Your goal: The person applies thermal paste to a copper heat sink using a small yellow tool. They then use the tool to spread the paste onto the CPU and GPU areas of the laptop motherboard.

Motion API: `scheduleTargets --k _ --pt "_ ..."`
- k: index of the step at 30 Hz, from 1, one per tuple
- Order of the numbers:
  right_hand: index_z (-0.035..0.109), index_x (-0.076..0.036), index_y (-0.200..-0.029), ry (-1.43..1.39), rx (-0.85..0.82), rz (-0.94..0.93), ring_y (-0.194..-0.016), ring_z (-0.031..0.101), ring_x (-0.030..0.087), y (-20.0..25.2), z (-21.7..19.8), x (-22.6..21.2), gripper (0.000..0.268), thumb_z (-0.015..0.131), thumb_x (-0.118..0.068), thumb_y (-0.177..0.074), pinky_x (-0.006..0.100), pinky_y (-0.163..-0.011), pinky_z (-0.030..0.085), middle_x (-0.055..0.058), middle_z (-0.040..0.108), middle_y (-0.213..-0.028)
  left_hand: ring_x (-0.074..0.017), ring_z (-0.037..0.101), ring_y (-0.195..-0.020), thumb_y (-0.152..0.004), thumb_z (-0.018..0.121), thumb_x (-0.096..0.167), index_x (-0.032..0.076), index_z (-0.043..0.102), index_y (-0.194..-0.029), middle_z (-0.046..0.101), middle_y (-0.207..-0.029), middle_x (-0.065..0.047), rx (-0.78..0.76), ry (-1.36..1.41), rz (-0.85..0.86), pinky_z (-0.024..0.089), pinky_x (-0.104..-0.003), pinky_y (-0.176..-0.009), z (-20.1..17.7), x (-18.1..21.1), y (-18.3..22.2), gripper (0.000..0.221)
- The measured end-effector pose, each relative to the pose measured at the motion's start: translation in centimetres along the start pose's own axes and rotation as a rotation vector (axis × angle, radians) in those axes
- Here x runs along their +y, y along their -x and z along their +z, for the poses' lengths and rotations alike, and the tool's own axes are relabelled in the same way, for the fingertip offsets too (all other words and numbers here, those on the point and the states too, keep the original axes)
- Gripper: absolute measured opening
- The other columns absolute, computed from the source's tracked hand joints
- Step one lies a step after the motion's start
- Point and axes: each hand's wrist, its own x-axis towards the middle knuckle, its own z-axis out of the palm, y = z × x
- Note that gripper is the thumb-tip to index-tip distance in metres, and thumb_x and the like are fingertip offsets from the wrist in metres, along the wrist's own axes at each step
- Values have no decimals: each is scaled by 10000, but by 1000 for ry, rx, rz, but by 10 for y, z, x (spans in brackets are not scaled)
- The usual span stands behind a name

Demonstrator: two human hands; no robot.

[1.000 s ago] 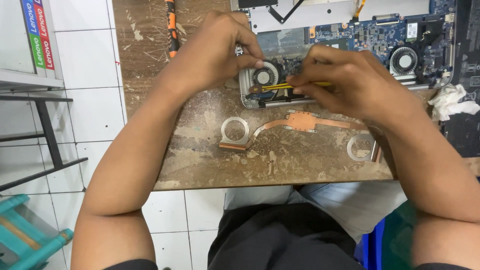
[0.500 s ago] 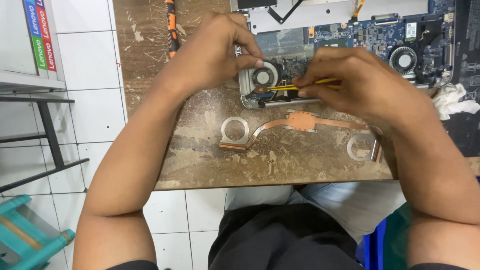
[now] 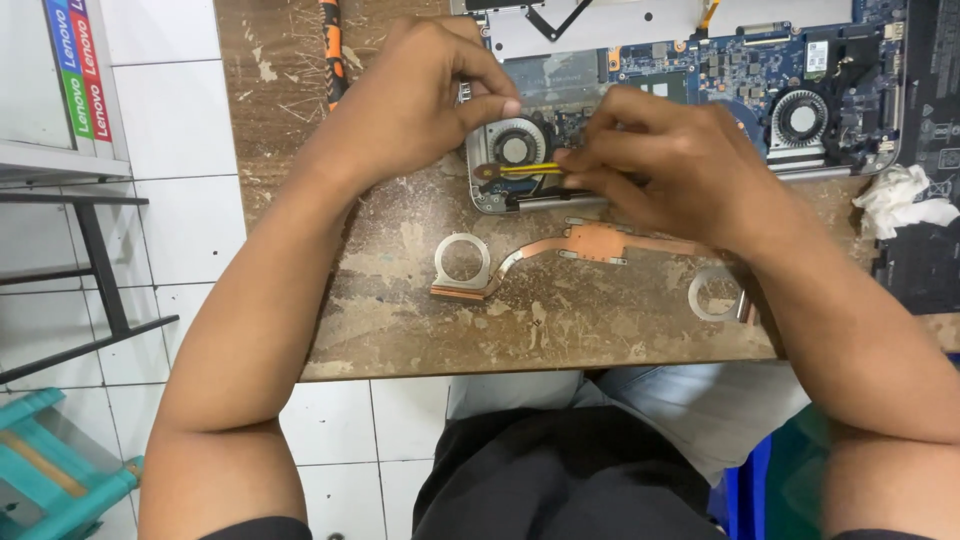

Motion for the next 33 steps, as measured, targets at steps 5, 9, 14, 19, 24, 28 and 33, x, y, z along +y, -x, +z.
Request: scheduleTargets --k 5,9,14,19,24,28,33 --pt "785 95 -1078 -156 7 15 -848 712 266 -1 -29 1 159 928 61 -1019 336 -744 637 193 696 -1050 -191 624 -806 -1072 869 115 77 860 -1002 729 -889 -40 27 1 7 457 -351 -696 0 -1 -1 80" --pt "797 83 -1206 -133 -118 71 -837 707 308 3 -43 7 167 827 15 -1056 416 -717 614 188 685 -1081 -182 626 -785 -1080 857 100 66 836 -969 719 -867 -54 39 -21 -8 467 -337 -683 -2 5 -1 118" --pt "810 58 -1105 -154 -176 112 -758 721 234 -7 -36 3 114 814 -35 -1039 352 -636 640 122 676 -1026 -165 614 -763 -1042 889 103 80 826 -957 708 -860 -49 -9 -6 -105 481 -326 -667 -7 9 0 108" --pt "817 36 -1084 -201 -195 99 -831 769 242 -12 -30 -1 78 813 4 -1013 332 -724 702 116 698 -1038 -142 581 -731 -1028 894 118 117 824 -925 706 -812 -7 -51 5 -202 472 -318 -664 -8 12 -1 125" --pt "815 34 -1178 -195 -153 187 -801 706 244 -17 -23 -17 195 859 -6 -992 385 -683 553 110 692 -1032 -131 636 -788 -1033 844 142 107 822 -966 732 -877 -8 -104 39 -379 569 -294 -729 -15 30 -3 79" --pt "820 15 -1140 -168 -133 200 -672 661 242 -15 -8 -20 134 850 -29 -1017 391 -537 511 106 672 -1030 -115 608 -711 -1032 874 137 116 832 -937 719 -796 8 -66 30 -300 522 -303 -672 -12 22 -1 106" --pt "818 36 -1162 -281 -164 290 -832 717 263 -17 -17 -22 187 835 -26 -986 368 -715 607 129 688 -1012 -109 618 -732 -1036 863 129 103 829 -942 746 -832 -2 -68 57 -314 529 -291 -686 -14 25 -1 103"
